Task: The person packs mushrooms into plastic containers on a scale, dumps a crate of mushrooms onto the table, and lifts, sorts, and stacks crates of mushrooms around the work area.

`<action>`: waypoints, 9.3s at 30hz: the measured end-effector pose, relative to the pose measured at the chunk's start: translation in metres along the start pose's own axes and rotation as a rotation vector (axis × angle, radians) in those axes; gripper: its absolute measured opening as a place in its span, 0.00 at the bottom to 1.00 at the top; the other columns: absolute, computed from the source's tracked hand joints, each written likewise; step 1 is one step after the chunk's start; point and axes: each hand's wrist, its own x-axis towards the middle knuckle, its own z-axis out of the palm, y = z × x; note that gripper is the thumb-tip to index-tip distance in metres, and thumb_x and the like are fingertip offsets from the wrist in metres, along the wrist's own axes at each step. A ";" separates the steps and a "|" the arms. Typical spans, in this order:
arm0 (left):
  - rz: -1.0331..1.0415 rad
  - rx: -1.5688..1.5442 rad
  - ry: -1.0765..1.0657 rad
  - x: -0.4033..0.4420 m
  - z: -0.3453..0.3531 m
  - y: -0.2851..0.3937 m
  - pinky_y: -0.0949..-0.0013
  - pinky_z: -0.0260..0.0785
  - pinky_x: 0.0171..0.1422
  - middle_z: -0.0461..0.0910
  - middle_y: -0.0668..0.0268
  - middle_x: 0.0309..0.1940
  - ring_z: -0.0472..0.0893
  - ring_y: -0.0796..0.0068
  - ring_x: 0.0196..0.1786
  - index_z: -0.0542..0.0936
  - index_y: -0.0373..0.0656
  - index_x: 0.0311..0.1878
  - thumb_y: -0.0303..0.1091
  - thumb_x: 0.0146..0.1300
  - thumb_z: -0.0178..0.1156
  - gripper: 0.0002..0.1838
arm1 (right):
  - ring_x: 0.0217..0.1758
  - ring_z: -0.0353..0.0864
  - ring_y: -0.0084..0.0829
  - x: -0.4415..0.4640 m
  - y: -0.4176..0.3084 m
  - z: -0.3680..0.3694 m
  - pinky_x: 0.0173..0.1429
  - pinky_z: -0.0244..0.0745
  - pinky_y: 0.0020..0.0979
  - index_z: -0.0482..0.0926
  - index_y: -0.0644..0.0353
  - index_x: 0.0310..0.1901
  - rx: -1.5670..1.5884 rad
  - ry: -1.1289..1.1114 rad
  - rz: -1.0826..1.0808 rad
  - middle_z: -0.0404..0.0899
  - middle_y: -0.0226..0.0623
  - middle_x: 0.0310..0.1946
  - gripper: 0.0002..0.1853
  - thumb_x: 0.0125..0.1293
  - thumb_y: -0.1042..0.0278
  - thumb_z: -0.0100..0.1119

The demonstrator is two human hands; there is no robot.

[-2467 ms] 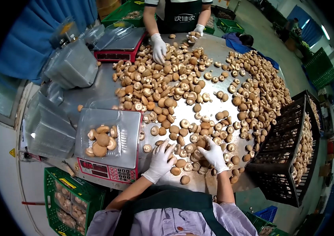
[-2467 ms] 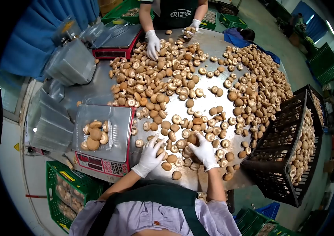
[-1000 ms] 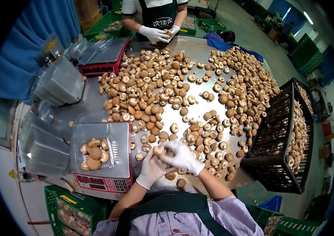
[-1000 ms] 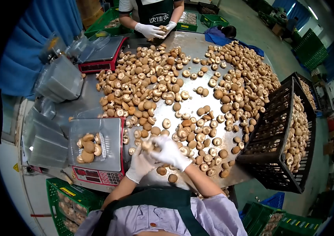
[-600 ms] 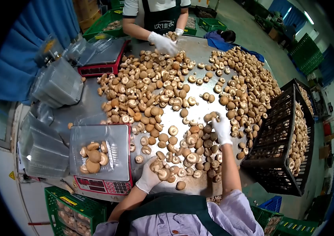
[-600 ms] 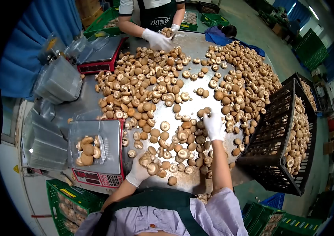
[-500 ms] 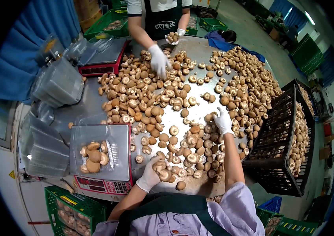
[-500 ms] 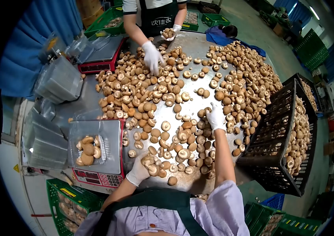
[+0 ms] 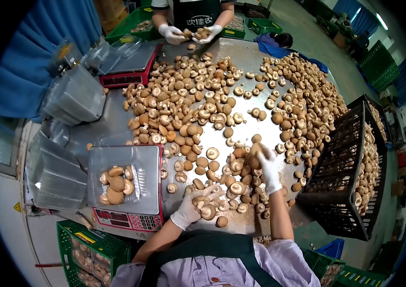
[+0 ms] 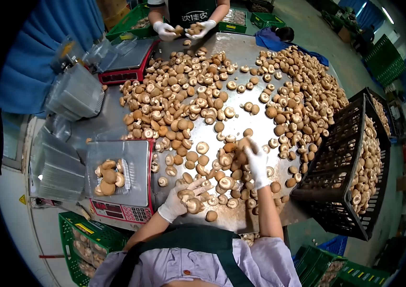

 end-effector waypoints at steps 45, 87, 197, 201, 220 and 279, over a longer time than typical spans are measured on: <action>-0.089 -0.115 0.218 -0.012 -0.011 -0.012 0.55 0.71 0.53 0.65 0.47 0.62 0.74 0.52 0.50 0.59 0.37 0.66 0.49 0.65 0.41 0.32 | 0.33 0.76 0.18 -0.103 0.026 0.003 0.35 0.72 0.24 0.77 0.67 0.48 0.011 -0.244 0.072 0.80 0.26 0.35 0.16 0.69 0.62 0.49; 0.414 2.470 1.421 -0.187 0.067 0.138 0.47 0.53 0.68 0.59 0.58 0.68 0.62 0.54 0.66 0.60 0.63 0.69 0.53 0.48 0.63 0.42 | 0.54 0.74 0.33 -0.066 0.033 0.033 0.60 0.66 0.30 0.73 0.66 0.53 -0.400 0.087 -0.286 0.77 0.42 0.50 0.17 0.63 0.75 0.54; 1.368 1.986 1.057 -0.155 0.059 0.081 0.67 0.70 0.45 0.77 0.62 0.40 0.78 0.69 0.39 0.79 0.42 0.47 0.41 0.50 0.68 0.22 | 0.61 0.71 0.33 -0.105 -0.108 0.194 0.63 0.66 0.30 0.60 0.55 0.67 -0.345 -0.962 -0.490 0.70 0.43 0.60 0.37 0.54 0.74 0.65; 1.147 1.735 0.788 -0.146 0.068 0.073 0.74 0.70 0.30 0.77 0.63 0.29 0.75 0.76 0.24 0.79 0.37 0.41 0.35 0.51 0.68 0.17 | 0.35 0.75 0.37 -0.136 -0.129 0.195 0.39 0.73 0.34 0.67 0.52 0.62 -0.672 -0.803 -0.935 0.72 0.39 0.32 0.36 0.48 0.72 0.66; 1.214 1.862 0.611 -0.203 0.041 0.071 0.71 0.75 0.37 0.80 0.58 0.33 0.82 0.64 0.33 0.82 0.37 0.40 0.20 0.51 0.60 0.12 | 0.39 0.81 0.36 -0.198 -0.098 0.211 0.43 0.74 0.32 0.77 0.55 0.53 -0.494 -0.809 -0.581 0.81 0.43 0.35 0.23 0.54 0.62 0.67; 0.986 1.408 0.850 -0.269 -0.010 0.112 0.70 0.72 0.42 0.78 0.60 0.37 0.79 0.72 0.37 0.70 0.36 0.57 0.30 0.53 0.66 0.28 | 0.36 0.81 0.25 -0.156 -0.071 0.227 0.44 0.74 0.28 0.77 0.60 0.51 -0.557 -0.584 -0.135 0.82 0.39 0.34 0.25 0.63 0.45 0.56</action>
